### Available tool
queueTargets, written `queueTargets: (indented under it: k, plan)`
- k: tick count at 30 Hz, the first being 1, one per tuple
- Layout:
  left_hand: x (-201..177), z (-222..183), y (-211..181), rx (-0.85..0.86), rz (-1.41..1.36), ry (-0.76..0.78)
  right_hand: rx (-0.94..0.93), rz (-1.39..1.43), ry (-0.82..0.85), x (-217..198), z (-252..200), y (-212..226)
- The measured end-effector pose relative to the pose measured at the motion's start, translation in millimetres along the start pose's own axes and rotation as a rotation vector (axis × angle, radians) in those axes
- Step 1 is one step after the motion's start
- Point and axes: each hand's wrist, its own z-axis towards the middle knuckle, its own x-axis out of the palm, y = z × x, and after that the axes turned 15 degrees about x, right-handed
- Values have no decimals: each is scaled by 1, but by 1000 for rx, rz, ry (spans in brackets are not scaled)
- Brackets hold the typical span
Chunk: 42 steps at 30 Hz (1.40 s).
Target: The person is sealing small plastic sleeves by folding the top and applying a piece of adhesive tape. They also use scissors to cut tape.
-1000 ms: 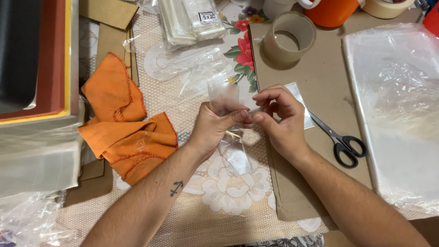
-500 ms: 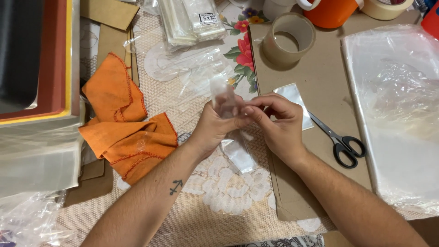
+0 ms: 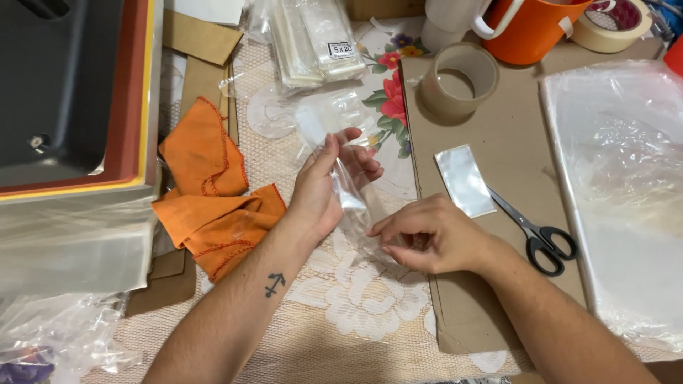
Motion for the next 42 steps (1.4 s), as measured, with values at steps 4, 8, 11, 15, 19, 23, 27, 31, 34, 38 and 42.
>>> queueTargets:
  k: [4,8,11,15,19,23,27,31,34,38,42]
  plan:
    - [-10,3,1,-7,20,4,57,19,14,-20,-7,-25]
    - [6,-4,-1,-85,79,6,634,-470,-494,-78,-17,3]
    - [3,-6,7,-134,118,40,1025,-731,-413,-82,-18,22]
    - [-6,-7,14,-162,112,87,928,-854,-425,-70,-17,32]
    - [-12,-8,16,-159,42,69,981,-853,-543,-40,-46,21]
    - [-14,-7,17,-153,37,98,1155,-799,-561,-25,-43,17]
    - [-10,-9,10,-139,26,128,1244,-807,-510,-34,-30,-14]
    - [-14,-10,12,-132,-1,119,1273,-760,-456,-37,-14,4]
    - [-15,-7,12,-124,-55,114,1269,-696,-420,-40,-8,15]
    - [-19,-7,17,-142,-78,121,1246,-679,-421,-41,-18,-10]
    - [-16,-8,12,-155,-51,108,1120,-643,-504,-50,-24,-35]
